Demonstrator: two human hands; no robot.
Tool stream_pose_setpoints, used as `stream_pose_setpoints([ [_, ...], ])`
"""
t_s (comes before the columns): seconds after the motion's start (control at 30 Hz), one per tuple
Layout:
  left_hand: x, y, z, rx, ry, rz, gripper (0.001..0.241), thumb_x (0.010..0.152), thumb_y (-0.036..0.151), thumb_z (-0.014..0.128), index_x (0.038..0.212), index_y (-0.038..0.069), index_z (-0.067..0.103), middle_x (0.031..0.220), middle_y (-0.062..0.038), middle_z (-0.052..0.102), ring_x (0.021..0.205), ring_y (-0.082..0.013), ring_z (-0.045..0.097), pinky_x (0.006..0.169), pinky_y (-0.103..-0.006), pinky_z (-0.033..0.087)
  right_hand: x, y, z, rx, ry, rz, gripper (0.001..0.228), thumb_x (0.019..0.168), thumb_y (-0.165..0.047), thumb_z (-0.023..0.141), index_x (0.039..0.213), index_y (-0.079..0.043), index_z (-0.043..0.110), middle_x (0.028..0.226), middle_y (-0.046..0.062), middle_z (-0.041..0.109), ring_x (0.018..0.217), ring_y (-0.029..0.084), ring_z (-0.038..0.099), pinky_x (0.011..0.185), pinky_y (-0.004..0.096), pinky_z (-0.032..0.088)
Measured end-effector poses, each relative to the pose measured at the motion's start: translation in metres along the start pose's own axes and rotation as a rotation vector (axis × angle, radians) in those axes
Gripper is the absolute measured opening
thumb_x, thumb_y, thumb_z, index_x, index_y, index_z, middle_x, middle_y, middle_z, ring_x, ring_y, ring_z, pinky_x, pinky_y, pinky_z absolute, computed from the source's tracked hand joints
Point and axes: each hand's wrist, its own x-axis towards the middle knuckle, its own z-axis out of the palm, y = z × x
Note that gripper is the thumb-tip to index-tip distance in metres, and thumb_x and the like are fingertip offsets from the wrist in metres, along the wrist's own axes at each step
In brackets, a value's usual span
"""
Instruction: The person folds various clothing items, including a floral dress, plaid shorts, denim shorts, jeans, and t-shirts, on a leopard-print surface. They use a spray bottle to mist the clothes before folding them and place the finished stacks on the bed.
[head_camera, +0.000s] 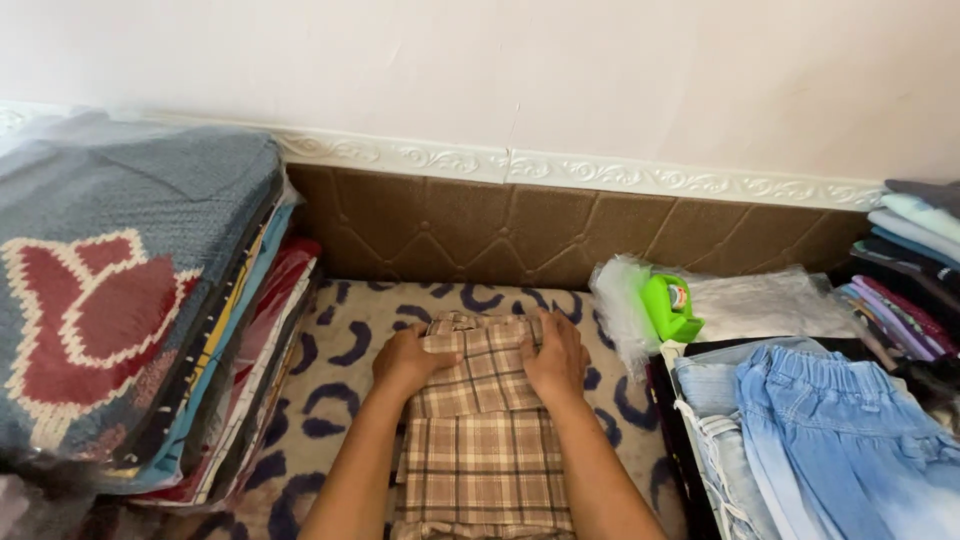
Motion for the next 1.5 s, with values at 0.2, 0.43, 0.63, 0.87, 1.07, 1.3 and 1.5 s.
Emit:
stream_pose_setpoints([
  [0.2,-0.017,0.020,-0.004,-0.211,0.039,0.234,0.048,0.067,0.021,0.092,0.111,0.013,0.074,0.111,-0.015,0.076,0.113,-0.0401,0.069,0.091,-0.0462,0.055,-0.006,-0.020,-0.032,0.181,-0.020,-0.344,0.085,0.081,-0.018,0.082,0.155,-0.026,0.041,0.158,0.013,0.037,0.153,0.036,0.021,0.117,0.070,0.011],
  [0.43,-0.092,0.091,-0.030,-0.192,0.128,0.703,0.041,0.064,0.011,0.091,0.096,0.012,0.067,0.102,-0.016,0.072,0.105,-0.0458,0.068,0.085,-0.0518,0.056,-0.031,-0.058,-0.132,0.330,-0.256,-0.579,0.117,0.072,-0.011,0.091,0.165,-0.023,0.022,0.164,0.019,0.031,0.153,0.042,0.017,0.118,0.069,-0.003],
  [0.63,-0.134,0.119,-0.048,0.027,0.356,0.785,0.045,0.062,0.011,0.092,0.097,0.019,0.065,0.090,0.004,0.066,0.085,-0.0172,0.062,0.088,-0.0376,0.043,-0.020,-0.038,-0.132,0.196,0.013,-0.578,0.066,0.051,-0.031,0.098,0.109,-0.010,0.073,0.082,0.009,0.078,0.063,0.031,0.067,0.063,0.040,0.051],
  [0.87,-0.206,0.128,-0.101,-0.394,0.005,0.441,0.016,0.089,0.019,0.080,0.081,0.007,0.074,0.066,-0.001,0.068,0.051,-0.0078,0.047,0.048,-0.0226,0.037,-0.012,-0.054,-0.158,0.723,0.113,-0.320,0.053,0.060,-0.004,0.087,0.111,-0.004,0.070,0.097,0.006,0.077,0.079,0.017,0.067,0.075,0.029,0.053],
  [1.07,-0.177,0.098,-0.099,0.115,-0.043,-0.050,0.057,0.099,0.062,0.059,0.077,0.013,0.077,0.055,0.003,0.058,0.039,-0.0075,0.038,0.044,-0.0195,0.033,-0.028,-0.031,-0.152,1.413,0.130,0.277,0.045,0.074,0.001,0.077,0.117,-0.004,0.067,0.102,0.011,0.071,0.085,0.022,0.066,0.078,0.034,0.054],
  [1.3,-0.123,0.022,-0.053,-0.388,-0.102,-0.365,0.064,0.091,0.049,0.074,0.117,-0.010,0.074,0.080,-0.022,0.077,0.058,-0.0283,0.072,0.058,-0.0314,0.063,-0.066,0.080,-0.034,1.354,-0.448,0.695,0.053,0.079,-0.024,0.076,0.126,-0.002,0.066,0.112,0.021,0.069,0.092,0.033,0.062,0.080,0.047,0.048],
  [1.5,-0.096,-0.016,-0.018,-0.729,-0.213,-0.347,0.094,0.089,0.049,0.075,0.150,-0.013,0.039,0.122,-0.046,0.061,0.098,-0.0472,0.074,0.083,-0.0473,0.061,-0.051,0.066,-0.071,1.238,-0.237,0.681,0.095,0.076,-0.046,0.090,0.146,-0.002,0.041,0.140,0.023,0.041,0.127,0.048,0.051,0.093,0.063,0.045],
])
